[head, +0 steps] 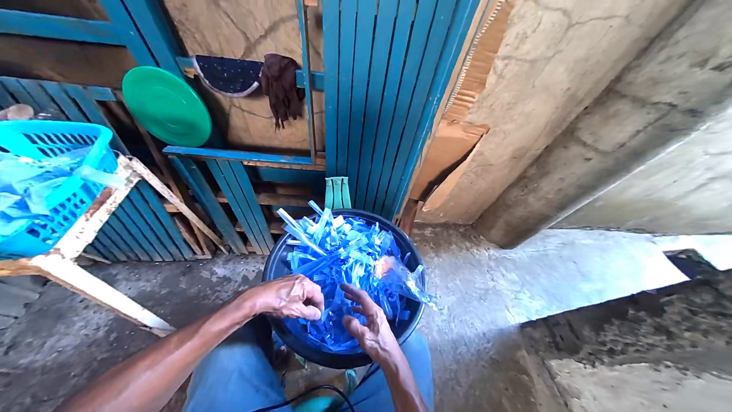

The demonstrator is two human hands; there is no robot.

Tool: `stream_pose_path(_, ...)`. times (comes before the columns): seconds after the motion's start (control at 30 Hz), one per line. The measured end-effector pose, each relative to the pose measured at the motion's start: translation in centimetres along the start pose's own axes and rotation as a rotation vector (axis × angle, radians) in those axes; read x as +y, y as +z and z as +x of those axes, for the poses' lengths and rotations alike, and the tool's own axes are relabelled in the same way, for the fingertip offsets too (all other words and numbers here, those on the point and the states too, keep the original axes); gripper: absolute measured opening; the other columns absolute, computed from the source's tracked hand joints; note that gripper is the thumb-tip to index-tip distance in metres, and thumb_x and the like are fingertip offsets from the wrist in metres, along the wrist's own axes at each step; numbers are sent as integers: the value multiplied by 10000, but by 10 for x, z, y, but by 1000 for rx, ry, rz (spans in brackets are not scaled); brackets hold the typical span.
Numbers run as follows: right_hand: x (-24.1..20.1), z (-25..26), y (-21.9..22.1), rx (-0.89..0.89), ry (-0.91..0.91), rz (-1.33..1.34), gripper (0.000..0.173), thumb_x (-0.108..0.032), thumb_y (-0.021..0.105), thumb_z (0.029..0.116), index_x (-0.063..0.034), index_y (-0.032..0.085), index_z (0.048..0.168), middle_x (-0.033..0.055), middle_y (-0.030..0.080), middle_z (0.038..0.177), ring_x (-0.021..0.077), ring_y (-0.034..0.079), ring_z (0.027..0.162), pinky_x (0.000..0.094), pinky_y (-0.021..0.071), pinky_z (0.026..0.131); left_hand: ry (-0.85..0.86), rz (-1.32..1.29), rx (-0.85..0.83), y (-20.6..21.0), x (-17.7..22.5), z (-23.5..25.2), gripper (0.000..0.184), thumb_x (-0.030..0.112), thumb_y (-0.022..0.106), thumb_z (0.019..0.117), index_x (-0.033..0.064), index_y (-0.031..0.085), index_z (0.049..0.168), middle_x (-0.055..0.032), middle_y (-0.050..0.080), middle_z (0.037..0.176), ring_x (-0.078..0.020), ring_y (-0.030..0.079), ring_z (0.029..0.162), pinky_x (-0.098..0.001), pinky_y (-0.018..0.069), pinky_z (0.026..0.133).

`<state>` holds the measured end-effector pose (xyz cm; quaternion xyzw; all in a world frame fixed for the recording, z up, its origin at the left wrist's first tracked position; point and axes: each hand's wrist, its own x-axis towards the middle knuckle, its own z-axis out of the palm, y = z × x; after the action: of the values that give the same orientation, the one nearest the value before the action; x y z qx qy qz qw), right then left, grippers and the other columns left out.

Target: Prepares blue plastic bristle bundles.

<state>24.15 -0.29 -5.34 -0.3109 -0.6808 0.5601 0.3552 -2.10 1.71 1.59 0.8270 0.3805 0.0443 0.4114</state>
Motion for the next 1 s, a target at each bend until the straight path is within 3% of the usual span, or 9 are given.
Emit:
stream_pose_path(0.07, 2, 5, -2, -80, -23, -40, 521, -149, 619, 941, 26, 545, 1427, 162, 632, 1359, 212, 613, 1246, 384, 506, 1057, 69, -49, 23, -1, 1, -1, 268, 286, 648, 971, 51, 775, 975, -88, 732, 954, -156, 680, 908, -383, 539, 837)
stream_pose_path(0.2, 6, -1, -13, -109, -50, -87, 252, -179, 589, 1014, 24, 716, 1093, 91, 731, 1012, 94, 689, 932, 296, 563, 883, 93, -130, 91, -1, -8, -4, 257, 277, 659, 963, 48, 776, 972, -61, 735, 977, -80, 664, 926, -294, 529, 849)
stream_pose_path(0.4, -5, -12, -36, -108, 139, -156, 241, -258, 604, 1018, -42, 710, 1025, -7, 644, 762, 38, 571, 623, 240, 501, 605, -150, -73, 301, 32, -24, -6, 261, 276, 652, 971, 48, 770, 1022, -110, 728, 1037, -190, 676, 989, -407, 525, 919)
stream_pose_path(0.5, -12, -10, -31, -61, 257, -305, 285, -315, 586, 1028, -57, 706, 1030, 36, 643, 779, 119, 599, 683, 342, 518, 689, -366, -5, 391, 57, -4, -1, 374, 294, 628, 994, 71, 666, 1292, -148, 628, 1351, -284, 647, 1172, -496, 513, 1027)
stream_pose_path(0.57, -15, -10, -23, 1, 260, -306, 277, -304, 585, 1029, -54, 704, 1036, 41, 655, 802, 125, 618, 713, 348, 527, 715, -469, -209, 442, 76, 18, 3, 343, 340, 552, 1051, 74, 683, 1225, -108, 694, 1174, -222, 703, 931, -438, 583, 848)
stream_pose_path(0.67, -18, -11, -6, 5, 257, -311, 282, -298, 565, 1034, -55, 702, 1080, 65, 690, 855, 168, 665, 786, 405, 551, 775, -557, -798, 392, 94, 47, 14, 564, 503, 339, 1104, 56, 683, 1090, -45, 750, 861, -137, 685, 615, -291, 541, 517)
stream_pose_path(0.73, -20, -18, 6, -22, 256, -343, 295, -322, 563, 1036, -69, 704, 1098, 72, 715, 890, 193, 697, 838, 447, 566, 816, -592, -1041, 371, 94, 52, 25, 565, 557, 339, 1087, 86, 648, 1044, -33, 693, 757, -122, 622, 542, -256, 486, 461)
stream_pose_path(0.83, -24, -34, 18, 15, 234, -406, 280, -329, 596, 1017, -86, 720, 1077, 62, 732, 881, 207, 714, 828, 475, 575, 803, -505, -1096, 338, 91, 44, 36, 316, 407, 509, 1076, 134, 648, 998, 28, 567, 668, -62, 490, 481, -202, 401, 435)
stream_pose_path(1.0, -22, -63, 26, 84, 190, -356, 255, -254, 636, 996, -53, 706, 1137, 86, 725, 902, 205, 701, 777, 437, 588, 750, -419, -1098, 351, 79, 39, 34, 253, 256, 489, 1093, 91, 678, 1058, -5, 708, 837, -33, 519, 490, -166, 407, 433)
